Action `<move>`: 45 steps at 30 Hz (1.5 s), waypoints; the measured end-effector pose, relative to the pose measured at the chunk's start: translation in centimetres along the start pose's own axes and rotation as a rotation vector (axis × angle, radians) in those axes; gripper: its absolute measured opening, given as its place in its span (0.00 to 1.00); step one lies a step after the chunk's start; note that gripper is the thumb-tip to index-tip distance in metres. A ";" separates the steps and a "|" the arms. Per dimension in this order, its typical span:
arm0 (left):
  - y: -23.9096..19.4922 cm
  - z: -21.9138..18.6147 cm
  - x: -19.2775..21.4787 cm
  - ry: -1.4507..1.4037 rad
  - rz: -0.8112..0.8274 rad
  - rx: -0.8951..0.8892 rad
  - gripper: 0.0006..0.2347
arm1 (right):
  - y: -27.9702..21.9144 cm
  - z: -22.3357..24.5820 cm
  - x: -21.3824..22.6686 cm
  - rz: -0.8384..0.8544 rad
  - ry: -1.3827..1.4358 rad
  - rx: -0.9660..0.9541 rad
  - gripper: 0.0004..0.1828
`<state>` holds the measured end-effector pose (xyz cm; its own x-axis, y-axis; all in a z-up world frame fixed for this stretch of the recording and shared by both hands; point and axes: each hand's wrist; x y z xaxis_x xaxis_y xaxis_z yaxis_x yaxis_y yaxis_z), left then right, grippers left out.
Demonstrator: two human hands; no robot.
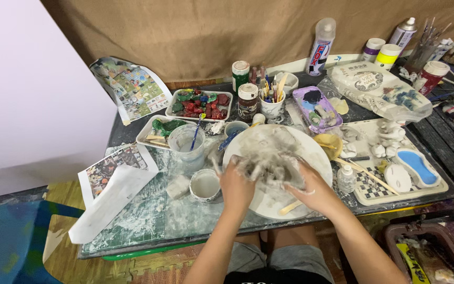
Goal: The person kneads a lump of gray clay on a white rotating plate. They repeatedly press, fold, and turn the clay with both hands, occasionally dipping their hands into a small container of water to moisten the material.
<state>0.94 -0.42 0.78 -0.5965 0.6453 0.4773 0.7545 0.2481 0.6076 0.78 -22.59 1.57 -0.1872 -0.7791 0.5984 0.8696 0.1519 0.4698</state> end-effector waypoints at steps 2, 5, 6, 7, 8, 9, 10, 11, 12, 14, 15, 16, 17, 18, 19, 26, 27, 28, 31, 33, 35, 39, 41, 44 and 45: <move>-0.8 2.6 -2.0 -0.039 -0.098 -0.014 0.17 | 0.0 -1.6 -1.2 0.001 0.314 0.031 0.33; -0.9 6.9 -7.8 -0.071 -0.147 -0.232 0.21 | 1.5 -3.7 -4.6 -0.036 0.518 -0.157 0.27; -1.1 8.2 -9.9 -0.087 -0.113 -0.310 0.22 | 2.1 -4.0 -5.8 -0.091 0.553 -0.183 0.27; -1.5 9.2 -11.8 -0.158 -0.041 -0.284 0.23 | 2.7 -4.2 -7.0 -0.145 0.587 -0.210 0.27; -1.6 9.9 -13.6 -0.238 0.026 -0.248 0.24 | 3.2 -4.3 -7.6 -0.202 0.619 -0.233 0.27; -1.8 10.2 -15.2 -0.356 0.104 -0.166 0.25 | 3.3 -4.2 -8.1 -0.227 0.649 -0.445 0.28; -2.1 10.3 -16.2 -0.508 0.138 0.016 0.25 | 3.1 -3.9 -8.5 -0.253 0.673 -0.660 0.29; -2.4 10.1 -17.0 -0.657 0.173 0.199 0.25 | 3.1 -3.7 -8.8 -0.279 0.694 -0.875 0.30; -2.6 9.7 -17.4 -0.804 0.210 0.385 0.26 | 3.4 -3.5 -9.1 -0.327 0.683 -0.732 0.31; -3.2 8.8 -17.1 -0.887 0.254 0.481 0.26 | 3.3 -3.1 -9.7 -0.417 0.656 -0.453 0.32; -3.6 8.5 -16.6 -0.926 0.277 0.532 0.27 | 3.1 -3.0 -10.1 -0.437 0.735 -0.478 0.32; -3.8 8.2 -15.9 -0.877 0.268 0.413 0.27 | 3.0 -2.9 -10.7 -0.456 0.814 -0.504 0.32; -4.0 7.9 -15.2 -0.826 0.260 0.294 0.28 | 2.6 -2.8 -11.1 -0.476 0.894 -0.530 0.32; -3.5 7.6 -14.8 -0.776 0.248 0.167 0.28 | 3.0 -2.9 -11.4 -0.455 0.783 -0.511 0.32; -3.1 7.2 -14.4 -0.852 0.281 0.240 0.29 | 3.4 -3.0 -11.6 -0.434 0.673 -0.491 0.33; -1.8 5.3 -12.8 -1.141 0.305 0.522 0.29 | 6.0 -3.0 -8.3 0.071 0.702 -0.432 0.32; -1.3 4.9 -12.2 -1.107 0.261 0.481 0.29 | 6.1 -2.4 -7.4 0.070 0.517 -0.266 0.31; -0.6 4.7 -11.5 -1.018 0.166 0.356 0.28 | 6.1 -1.9 -6.3 0.068 0.330 -0.099 0.31; 0.8 4.7 -9.1 -0.664 -0.132 0.042 0.28 | 7.0 -0.4 -5.0 0.037 -0.004 0.204 0.26; 0.4 5.3 -8.1 -0.400 -0.297 -0.120 0.28 | 7.3 0.1 -5.9 0.074 -0.161 0.331 0.26; -0.4 6.2 -8.2 -0.375 -0.351 -0.164 0.29 | 8.1 0.3 -7.7 0.170 -0.332 0.463 0.32; -2.3 9.8 -11.6 -0.391 -0.348 -0.032 0.25 | 7.9 0.2 -9.5 0.227 -0.338 0.392 0.27; -4.0 11.9 -14.4 -1.036 -0.246 0.372 0.25 | 7.1 0.6 -9.5 0.281 -0.433 0.328 0.25; -4.2 14.2 -17.6 -1.316 -0.221 0.606 0.25 | 7.3 2.9 -9.4 0.426 -0.615 0.220 0.25; -4.5 14.5 -17.9 -1.296 -0.238 0.627 0.25 | 7.1 3.7 -9.4 0.412 -0.612 0.183 0.26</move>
<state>12.20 -2.58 -19.74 -0.3178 0.6465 -0.6936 0.8706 0.4886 0.0566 7.07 -11.95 1.65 -0.1304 -0.1693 0.9769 0.8442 0.4977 0.1990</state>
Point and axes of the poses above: each hand's wrist, its own y-axis towards the middle knuckle, its own x-axis out of the back of the hand, z = x × y, and after that the axes turned 14 degrees about -z, right-handed
